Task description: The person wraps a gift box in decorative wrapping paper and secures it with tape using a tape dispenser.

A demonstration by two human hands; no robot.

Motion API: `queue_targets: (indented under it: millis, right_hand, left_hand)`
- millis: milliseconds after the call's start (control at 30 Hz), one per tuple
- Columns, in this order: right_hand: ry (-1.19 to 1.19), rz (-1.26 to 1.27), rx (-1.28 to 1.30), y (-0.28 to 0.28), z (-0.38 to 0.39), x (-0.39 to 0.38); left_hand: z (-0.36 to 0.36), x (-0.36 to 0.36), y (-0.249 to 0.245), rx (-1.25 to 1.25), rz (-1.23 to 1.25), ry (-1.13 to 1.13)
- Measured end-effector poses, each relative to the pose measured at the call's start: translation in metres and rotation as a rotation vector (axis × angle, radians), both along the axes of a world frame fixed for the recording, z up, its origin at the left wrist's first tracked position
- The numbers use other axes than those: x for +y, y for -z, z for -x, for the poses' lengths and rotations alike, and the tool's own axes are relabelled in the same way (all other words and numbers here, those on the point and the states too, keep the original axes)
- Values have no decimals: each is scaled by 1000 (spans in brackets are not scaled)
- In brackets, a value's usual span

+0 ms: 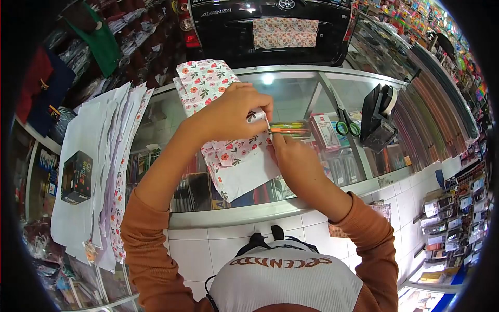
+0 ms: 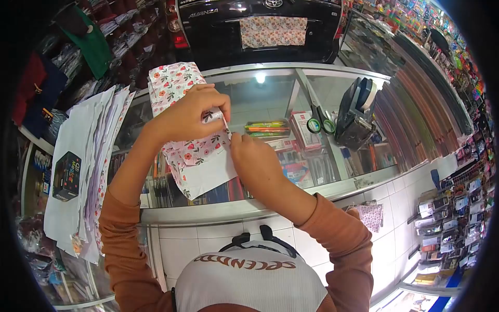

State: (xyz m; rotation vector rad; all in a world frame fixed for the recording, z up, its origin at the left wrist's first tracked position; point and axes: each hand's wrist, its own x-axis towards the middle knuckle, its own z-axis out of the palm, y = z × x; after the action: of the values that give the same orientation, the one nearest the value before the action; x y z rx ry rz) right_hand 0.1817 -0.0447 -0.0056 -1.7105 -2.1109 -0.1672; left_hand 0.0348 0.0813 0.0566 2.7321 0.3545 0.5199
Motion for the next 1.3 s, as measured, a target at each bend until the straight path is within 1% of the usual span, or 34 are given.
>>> queue_targets:
  millis: [67,167,267,367,400,500,667,700,800,867,900,967,1000,1100,1133,1200,1233,1300]
  right_hand:
    - [-16,-32,-41,2,0,-3]
    - [-82,-47,107,-9,-9,-2]
    - [-8,64,233,-29,-14,10]
    - [-48,-20,208,-25,-7,16]
    - [-46,-114,159,-19,-4,13]
    - [68,-81,73,-10,4,-1]
    - [62,-188,200,7,0,-28]
    - [64,-164,217,8,-1,-31]
    - [47,-67,294,4,-5,-39]
    - [-1,41,380,0,-15,-45]
    - [-32,1,350,-4,-20,-46]
    - [-92,-74,294,-17,-32,-48]
    - [-184,-23,160,-31,-40,-50]
    - [-491,-146,-124,-46,-51,-37]
    - [-558,-154,-190,-46,-53,-32]
    - [-646,-233,-347,-43,-55,-21]
    - [-689,-276,-426,-42,-56,-15]
    - [-714,-288,-517,-41,-64,-4]
  left_hand:
    - [1,-1,-6,70,42,-40]
    - [-1,3,1,-22,28,-15]
    - [-1,4,3,-59,2,-12]
    - [-4,6,4,-81,14,-5]
    - [-5,6,4,-90,17,9]
    - [-3,5,-1,5,59,-28]
    - [-2,5,-2,2,38,-14]
    - [-2,4,-3,10,31,-6]
    - [-4,0,1,-74,33,-46]
    - [-2,2,0,-36,7,-33]
    - [-1,2,-1,-16,-2,-27]
    - [-4,-6,-3,-184,-42,9]
    - [-5,-10,-4,-270,-62,23]
    - [8,-31,-23,-177,-337,46]
    - [15,-47,-30,-172,-334,27]
    - [37,-83,-30,-26,-356,-30]
    - [48,-97,-27,49,-367,-60]
    - [65,-117,-8,85,-417,-163]
